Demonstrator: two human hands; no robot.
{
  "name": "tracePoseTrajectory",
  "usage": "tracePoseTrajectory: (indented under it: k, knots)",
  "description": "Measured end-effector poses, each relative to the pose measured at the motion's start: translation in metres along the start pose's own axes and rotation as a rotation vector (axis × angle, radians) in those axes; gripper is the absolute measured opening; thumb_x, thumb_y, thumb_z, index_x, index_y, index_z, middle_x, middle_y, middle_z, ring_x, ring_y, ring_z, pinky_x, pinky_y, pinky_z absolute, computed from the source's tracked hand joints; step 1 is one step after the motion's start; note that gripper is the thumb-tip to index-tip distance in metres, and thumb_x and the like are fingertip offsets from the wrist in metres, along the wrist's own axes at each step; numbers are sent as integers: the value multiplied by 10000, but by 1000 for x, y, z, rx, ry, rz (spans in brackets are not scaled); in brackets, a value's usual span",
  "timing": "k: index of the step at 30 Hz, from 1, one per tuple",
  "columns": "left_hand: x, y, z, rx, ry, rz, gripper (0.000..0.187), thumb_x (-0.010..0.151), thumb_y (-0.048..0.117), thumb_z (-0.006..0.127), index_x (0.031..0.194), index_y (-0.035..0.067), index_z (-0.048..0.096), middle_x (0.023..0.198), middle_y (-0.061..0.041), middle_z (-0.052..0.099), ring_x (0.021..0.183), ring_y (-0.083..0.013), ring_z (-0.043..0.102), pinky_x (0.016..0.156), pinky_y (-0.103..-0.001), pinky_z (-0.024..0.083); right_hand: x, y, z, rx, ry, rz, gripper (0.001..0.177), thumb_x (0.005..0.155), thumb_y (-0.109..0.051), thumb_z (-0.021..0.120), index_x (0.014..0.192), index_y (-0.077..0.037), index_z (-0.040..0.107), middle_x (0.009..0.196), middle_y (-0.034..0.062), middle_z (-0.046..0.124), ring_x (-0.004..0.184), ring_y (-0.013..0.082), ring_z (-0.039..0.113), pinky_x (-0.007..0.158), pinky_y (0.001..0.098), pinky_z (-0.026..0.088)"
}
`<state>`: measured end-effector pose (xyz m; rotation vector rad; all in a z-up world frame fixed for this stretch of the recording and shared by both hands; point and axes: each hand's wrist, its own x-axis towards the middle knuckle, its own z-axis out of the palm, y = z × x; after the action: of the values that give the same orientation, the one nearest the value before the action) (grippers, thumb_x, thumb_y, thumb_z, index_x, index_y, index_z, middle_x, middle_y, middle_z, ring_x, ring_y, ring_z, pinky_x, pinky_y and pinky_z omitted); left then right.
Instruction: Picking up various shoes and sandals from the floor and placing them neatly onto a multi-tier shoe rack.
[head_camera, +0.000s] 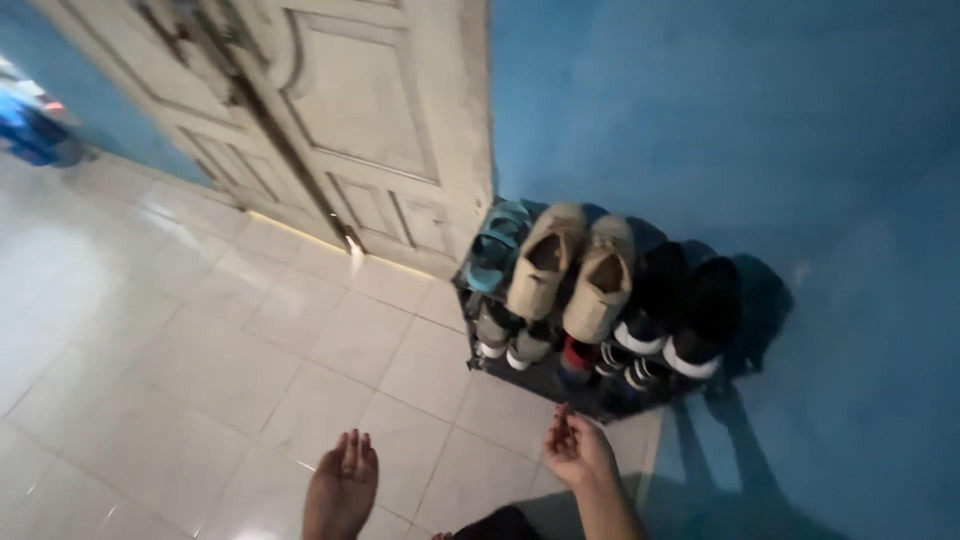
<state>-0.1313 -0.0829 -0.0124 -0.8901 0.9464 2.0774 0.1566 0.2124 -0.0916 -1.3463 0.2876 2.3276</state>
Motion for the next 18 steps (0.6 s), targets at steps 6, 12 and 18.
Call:
tracePoseTrajectory:
  k: [6,12,18]
  knots:
    - [-64,54,4,-233,3,115,326,1048,175,450,1327,109,605,1314,-34,664,1192,-239,634,979,-369,544,-26,19,76,-40,-176,-32,181,982,-180,554,1029,-155,727,857,-17,694,745,151,627,678,332,502]
    - [-6,74,-93,-279,-48,259,185,1081,395,596,1144,236,664,862,142,656,807,-72,604,716,-251,500,-27,53,116,-152,-198,60,178,1019,-269,620,997,-156,756,777,-51,658,694,119,580,642,309,471]
    - [-72,83,-96,-378,95,371,324,1021,548,628,1024,231,565,731,91,572,668,-75,518,626,-243,432,-4,84,131,-245,-221,166,235,989,-369,618,955,-205,783,691,-88,583,623,90,528,589,299,441]
